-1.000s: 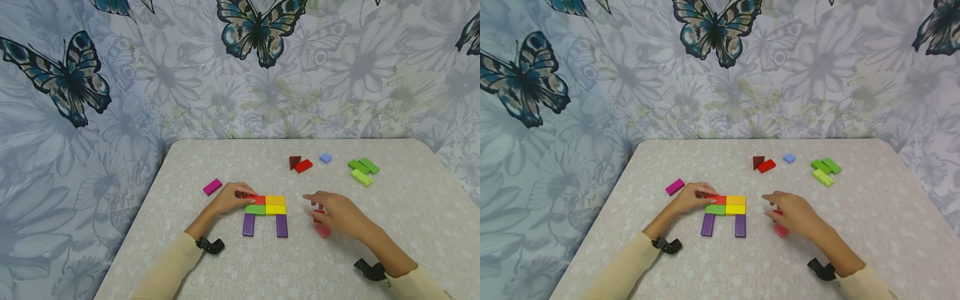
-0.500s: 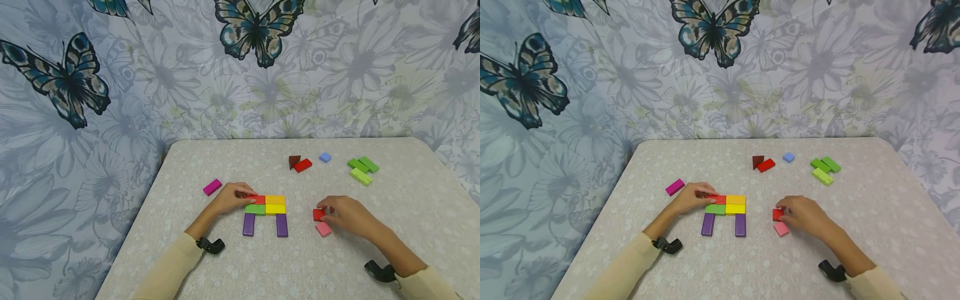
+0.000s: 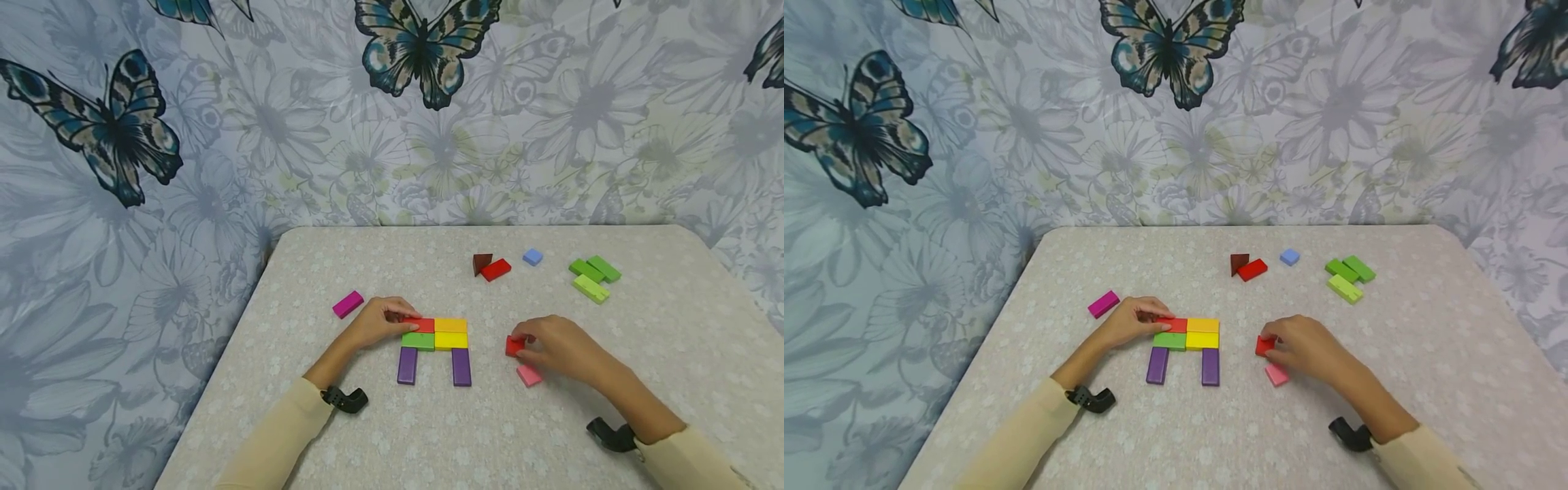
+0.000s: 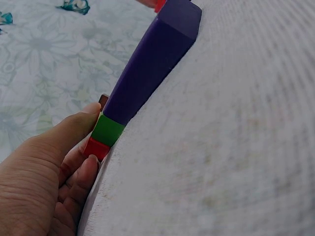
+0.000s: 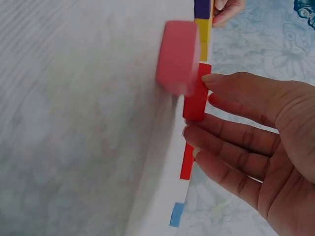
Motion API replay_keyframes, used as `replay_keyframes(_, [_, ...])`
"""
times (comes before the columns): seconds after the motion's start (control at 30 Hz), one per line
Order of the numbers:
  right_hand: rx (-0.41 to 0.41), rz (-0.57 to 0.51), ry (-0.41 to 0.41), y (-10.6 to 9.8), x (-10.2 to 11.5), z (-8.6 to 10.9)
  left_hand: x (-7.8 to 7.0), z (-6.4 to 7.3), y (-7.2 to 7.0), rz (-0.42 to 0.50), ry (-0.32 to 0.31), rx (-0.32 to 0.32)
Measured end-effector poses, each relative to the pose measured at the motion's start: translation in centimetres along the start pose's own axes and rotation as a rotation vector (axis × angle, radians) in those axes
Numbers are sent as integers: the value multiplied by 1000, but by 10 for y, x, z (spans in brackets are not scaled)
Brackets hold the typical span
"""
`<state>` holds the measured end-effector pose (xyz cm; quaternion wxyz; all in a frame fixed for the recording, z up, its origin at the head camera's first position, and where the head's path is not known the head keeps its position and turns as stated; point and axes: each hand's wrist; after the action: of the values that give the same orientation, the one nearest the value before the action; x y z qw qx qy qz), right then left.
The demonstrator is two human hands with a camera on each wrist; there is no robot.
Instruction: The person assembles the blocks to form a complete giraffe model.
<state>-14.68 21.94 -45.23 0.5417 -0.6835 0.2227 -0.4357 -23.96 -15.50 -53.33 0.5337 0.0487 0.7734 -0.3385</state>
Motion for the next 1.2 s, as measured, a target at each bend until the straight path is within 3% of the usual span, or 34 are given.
replay_keyframes(0.2, [-71,7,-65,-5,24,-3,-1,1,0,15,-1,-1])
replay_keyframes(0.47, [-96,5,-164,-1,61,-8,-1,1,0,20,-3,0])
replay_keyframes(0.77, [-88,19,-293,21,97,-18,-2,1,-1,13,-6,1])
replay_keyframes(1.03, [-80,-11,-373,44,116,-26,-3,1,0,21,-27,-8])
replay_keyframes(1.2, [-37,19,-411,55,127,-32,-14,3,0,28,-24,-6])
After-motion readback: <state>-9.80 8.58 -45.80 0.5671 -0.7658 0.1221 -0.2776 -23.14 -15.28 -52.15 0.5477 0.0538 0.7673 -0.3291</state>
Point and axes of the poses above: each hand's wrist, its own z-axis away from the middle knuckle, its own y-axis out of the palm, x = y × z
